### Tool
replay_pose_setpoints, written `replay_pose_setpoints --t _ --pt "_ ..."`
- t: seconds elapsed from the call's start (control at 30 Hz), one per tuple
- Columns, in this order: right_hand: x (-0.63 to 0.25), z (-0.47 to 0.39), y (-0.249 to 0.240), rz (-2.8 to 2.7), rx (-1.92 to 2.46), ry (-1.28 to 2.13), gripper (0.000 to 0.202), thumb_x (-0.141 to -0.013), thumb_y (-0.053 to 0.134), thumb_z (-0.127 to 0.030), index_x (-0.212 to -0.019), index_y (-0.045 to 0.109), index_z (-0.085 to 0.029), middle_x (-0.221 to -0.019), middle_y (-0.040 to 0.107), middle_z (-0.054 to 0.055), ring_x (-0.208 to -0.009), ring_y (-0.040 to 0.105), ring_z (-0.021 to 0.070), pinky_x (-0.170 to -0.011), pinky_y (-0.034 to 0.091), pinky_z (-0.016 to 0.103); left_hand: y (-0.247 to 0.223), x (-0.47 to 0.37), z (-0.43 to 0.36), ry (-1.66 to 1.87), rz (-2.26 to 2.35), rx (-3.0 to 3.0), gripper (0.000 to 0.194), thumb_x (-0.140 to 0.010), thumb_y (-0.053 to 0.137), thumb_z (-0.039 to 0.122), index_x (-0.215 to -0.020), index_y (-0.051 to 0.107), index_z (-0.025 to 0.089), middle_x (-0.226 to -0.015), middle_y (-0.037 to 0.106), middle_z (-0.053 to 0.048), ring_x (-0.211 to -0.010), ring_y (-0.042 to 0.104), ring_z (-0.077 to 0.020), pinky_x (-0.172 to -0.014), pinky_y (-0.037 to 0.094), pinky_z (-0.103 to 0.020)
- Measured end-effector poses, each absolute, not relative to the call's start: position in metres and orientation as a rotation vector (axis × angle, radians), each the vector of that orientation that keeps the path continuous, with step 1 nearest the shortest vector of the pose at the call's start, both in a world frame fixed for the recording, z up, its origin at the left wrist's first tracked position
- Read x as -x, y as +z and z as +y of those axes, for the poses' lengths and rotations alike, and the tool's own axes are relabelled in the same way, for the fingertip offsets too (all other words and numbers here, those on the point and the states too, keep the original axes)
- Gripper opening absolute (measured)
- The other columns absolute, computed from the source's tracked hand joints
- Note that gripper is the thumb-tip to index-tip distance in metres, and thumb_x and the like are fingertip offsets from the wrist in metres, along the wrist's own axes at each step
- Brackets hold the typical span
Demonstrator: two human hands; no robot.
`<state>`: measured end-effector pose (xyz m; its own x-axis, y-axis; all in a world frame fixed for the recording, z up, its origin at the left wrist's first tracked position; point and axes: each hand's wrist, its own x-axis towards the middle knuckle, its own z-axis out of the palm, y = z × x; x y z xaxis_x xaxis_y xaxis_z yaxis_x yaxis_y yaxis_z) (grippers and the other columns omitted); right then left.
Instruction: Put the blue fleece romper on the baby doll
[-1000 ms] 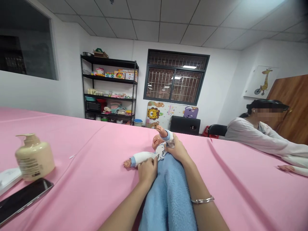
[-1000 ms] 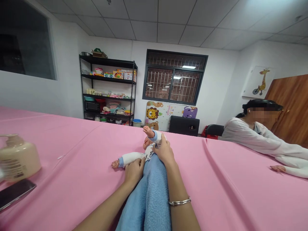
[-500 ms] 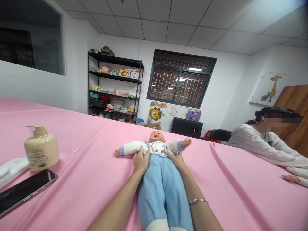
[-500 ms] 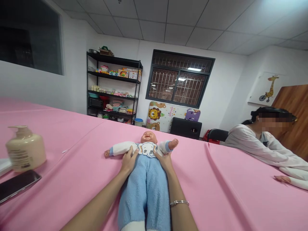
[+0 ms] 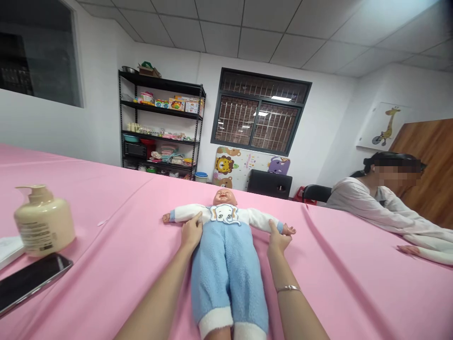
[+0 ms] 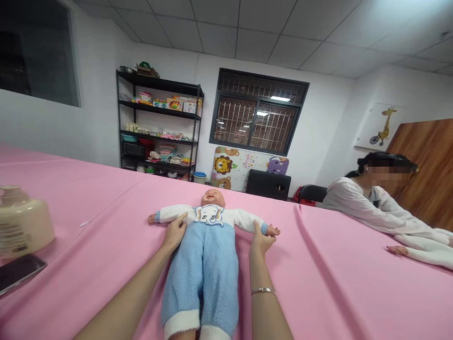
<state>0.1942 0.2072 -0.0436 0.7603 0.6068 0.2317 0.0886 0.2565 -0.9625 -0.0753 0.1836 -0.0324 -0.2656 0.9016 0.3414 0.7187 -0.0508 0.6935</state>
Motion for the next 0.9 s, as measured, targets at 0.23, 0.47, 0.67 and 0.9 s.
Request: replay_pose_setpoints --t 0.23,0.47,0.67,0.9 --pt "-0.194 0.201 -0.048 -0.506 1.357 0.315 0.091 -0.062 0.065 -0.041 -0.130 0.016 -0.009 -0.132 0.038 0.019 -0.125 0.038 0.0236 -0.107 0.032 0.035 -0.032 0.072 0.182 0.857 2.192 -1.969 0.043 -0.089 0.031 0.025 -0.130 0.043 0.027 -0.104 0.065 -0.010 -0.094 0.058 -0.0242 -0.081 0.039 -0.034" --pt "-0.192 0.194 -0.047 -0.517 1.618 0.221 0.091 -0.055 0.067 -0.034 -0.132 0.022 -0.012 -0.122 0.050 0.018 -0.115 0.046 0.0354 -0.098 0.034 0.050 -0.029 0.070 0.173 1.032 2.327 -1.935 0.029 -0.084 0.039 0.023 -0.105 0.060 0.024 -0.100 0.063 -0.006 -0.093 0.054 -0.0257 -0.073 0.039 -0.035" --pt "-0.190 0.195 -0.046 -0.558 1.781 0.131 0.085 -0.058 0.062 -0.034 -0.130 0.028 -0.007 -0.120 0.049 0.023 -0.111 0.044 0.0384 -0.093 0.034 0.051 -0.025 0.067 0.171 1.181 2.371 -2.030 0.025 -0.077 0.047 0.016 -0.096 0.063 0.023 -0.097 0.059 -0.007 -0.094 0.050 -0.0248 -0.080 0.038 -0.036" --pt "-0.191 0.198 -0.052 -0.547 1.844 -0.034 0.072 -0.062 0.056 -0.031 -0.127 0.035 -0.007 -0.121 0.044 0.026 -0.112 0.041 0.0381 -0.091 0.033 0.048 -0.035 0.068 0.185 1.301 2.067 -2.261 0.038 -0.081 0.040 0.008 -0.115 0.053 0.017 -0.120 0.055 -0.006 -0.112 0.045 -0.0192 -0.097 0.032 -0.032"
